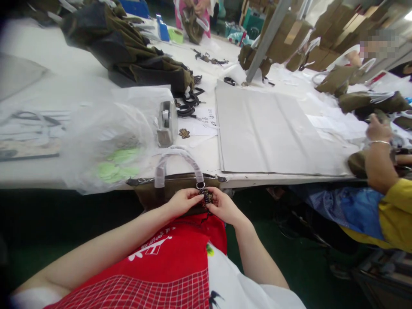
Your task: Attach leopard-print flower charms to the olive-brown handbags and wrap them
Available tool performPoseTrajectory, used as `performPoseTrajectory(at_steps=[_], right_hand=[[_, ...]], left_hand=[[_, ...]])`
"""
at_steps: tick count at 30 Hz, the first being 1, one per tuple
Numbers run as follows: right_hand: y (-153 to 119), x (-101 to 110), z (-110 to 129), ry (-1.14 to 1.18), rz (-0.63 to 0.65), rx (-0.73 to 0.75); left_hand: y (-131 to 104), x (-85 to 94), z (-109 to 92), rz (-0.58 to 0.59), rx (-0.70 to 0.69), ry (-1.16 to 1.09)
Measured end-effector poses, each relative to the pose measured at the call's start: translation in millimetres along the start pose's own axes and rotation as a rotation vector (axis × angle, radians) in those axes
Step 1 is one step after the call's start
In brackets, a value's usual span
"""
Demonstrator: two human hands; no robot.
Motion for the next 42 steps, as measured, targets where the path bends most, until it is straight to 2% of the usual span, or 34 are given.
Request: performPoseTrajectory(at_steps=[6,11,14,17,20,24,27,30,33,38,42], right_hand=[[7,-12,5,-0.086,-0.018,-0.004],[10,-15,17,-0.075,-0.056,0.033],[14,-15,24,-0.109,-0.074,0.065],[19,-16,23,-0.157,-0.078,0.045],[24,-16,21,-0.201,-0.072,0.022],[29,-1,30,-0.418,-0.040,-0.032],[38,26,53,-0.510,-0.146,-0.017],[58,55,74,-0.492,-0.286,0.051],[92,70,77,-0.522,-0.305,0.093],[156,69,50,-0.915,-0.242,0.047],[185,61,37,-1.021,-0.257,0.065]], left_hand=[[-2,-1.1,2,-0.120,-0.024,-0.071],[-3,5.7,-17,-0.120,-0.077,-0.052],[1,8.1,-23,-0.106,-0.062,-0.139],[9,9.1,-19,-0.089,-0.003,-0.278],[16,12.1,-11,-0.125,0.006,-0.315],[19,19.3,-3,-0.176,0.006,-0.308],[22,25.9,1,-0.175,0.004,-0.321],[27,31.3,4,-0.158,0.003,-0.323],[33,33.8,6,-0.148,0.011,-0.304],[36,34.1,11,-0.128,0.018,-0.272],[38,35.2,17,-0.131,-0.008,-0.262]])
Point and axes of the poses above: each hand's wrist, its own y-axis towards the middle knuckle, its own x-axis out of the back of the hand, z = x × y, the point moved 4 cm from there along y, towards the middle knuckle, and after that the axes turned 7 degrees about x, right-handed, at the moved point
